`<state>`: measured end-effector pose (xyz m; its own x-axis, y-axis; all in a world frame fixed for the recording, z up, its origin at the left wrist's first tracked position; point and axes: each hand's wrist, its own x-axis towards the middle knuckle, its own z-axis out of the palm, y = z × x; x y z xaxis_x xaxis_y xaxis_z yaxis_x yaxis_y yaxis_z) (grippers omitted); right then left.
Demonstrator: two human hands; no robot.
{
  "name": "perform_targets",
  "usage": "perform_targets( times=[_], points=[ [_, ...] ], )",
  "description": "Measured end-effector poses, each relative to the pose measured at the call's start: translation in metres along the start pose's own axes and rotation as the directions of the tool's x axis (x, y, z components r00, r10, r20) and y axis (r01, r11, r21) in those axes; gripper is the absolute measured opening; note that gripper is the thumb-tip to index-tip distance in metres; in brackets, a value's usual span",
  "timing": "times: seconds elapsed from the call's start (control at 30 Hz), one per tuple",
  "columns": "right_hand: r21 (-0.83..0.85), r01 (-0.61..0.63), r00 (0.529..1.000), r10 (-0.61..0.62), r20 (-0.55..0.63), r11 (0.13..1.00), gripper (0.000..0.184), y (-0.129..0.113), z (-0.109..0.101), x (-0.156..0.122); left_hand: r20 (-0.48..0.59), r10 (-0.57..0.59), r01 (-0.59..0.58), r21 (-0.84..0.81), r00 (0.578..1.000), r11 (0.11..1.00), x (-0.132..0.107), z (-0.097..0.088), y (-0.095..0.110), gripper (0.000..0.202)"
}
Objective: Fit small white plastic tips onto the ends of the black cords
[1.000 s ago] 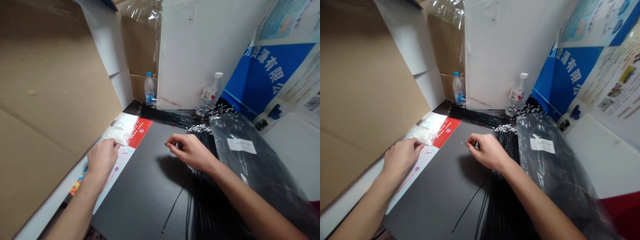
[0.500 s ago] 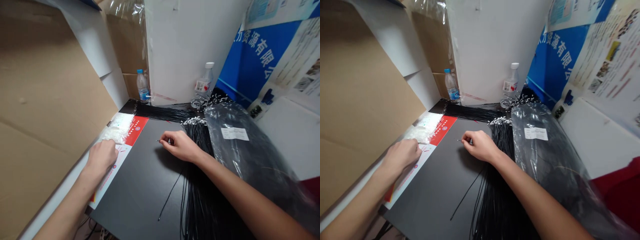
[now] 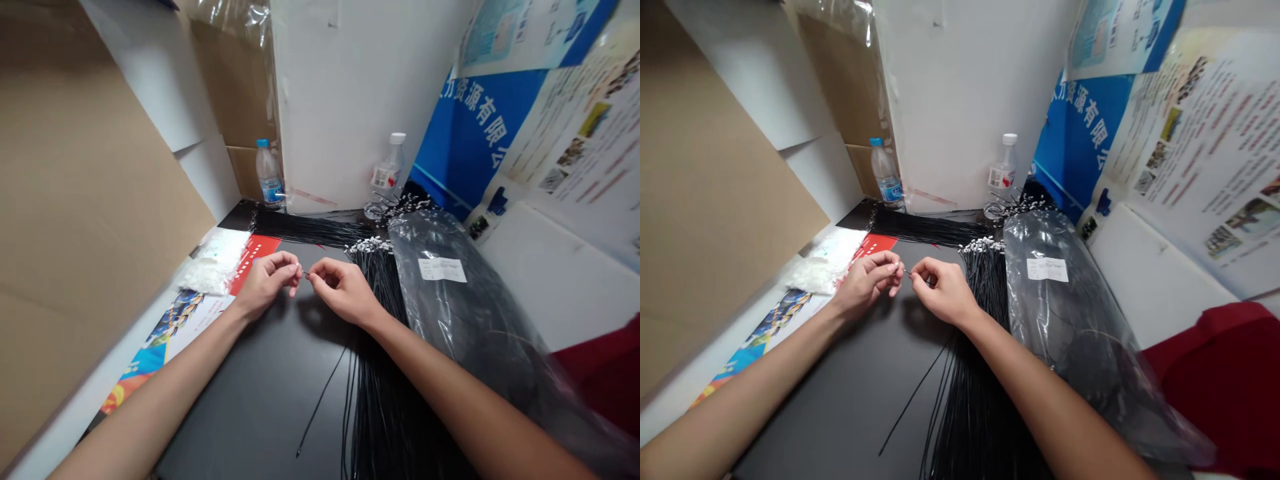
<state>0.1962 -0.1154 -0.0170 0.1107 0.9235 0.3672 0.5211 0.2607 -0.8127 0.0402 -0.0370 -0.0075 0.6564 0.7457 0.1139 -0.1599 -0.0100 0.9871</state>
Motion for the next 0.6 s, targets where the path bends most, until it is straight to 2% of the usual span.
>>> perform_targets(
  times=[0.1, 0.17, 0.37, 0.6],
  points=[
    [0.063, -0.027, 0.997, 0.032, -0.07, 0.998, 0.014, -0.002, -0.001, 0.001, -0.068, -0.088, 0.064, -0.295, 0.994, 0.953, 0.004, 0.002, -0.011, 0.019],
    [0.075, -0.025, 0.996, 0.031, -0.084, 0.997, 0.014, -0.003, -0.001, 0.001, -0.053, -0.127, 0.099, -0.362, 0.99, 0.927, 0.001, 0.002, -0.015, 0.02],
    [0.09, -0.01, 1.0, 0.013, -0.026, 0.996, 0.014, -0.008, 0.003, -0.001, 0.016, -0.16, 0.155, -0.363, 0.987, 0.919, -0.008, 0.005, -0.016, 0.021],
    [-0.017, 0.006, 0.999, -0.007, -0.037, 1.0, 0.014, -0.007, 0.002, -0.002, -0.036, -0.2, 0.179, -0.319, 0.979, 0.931, -0.006, 0.009, -0.015, 0.028]
  ],
)
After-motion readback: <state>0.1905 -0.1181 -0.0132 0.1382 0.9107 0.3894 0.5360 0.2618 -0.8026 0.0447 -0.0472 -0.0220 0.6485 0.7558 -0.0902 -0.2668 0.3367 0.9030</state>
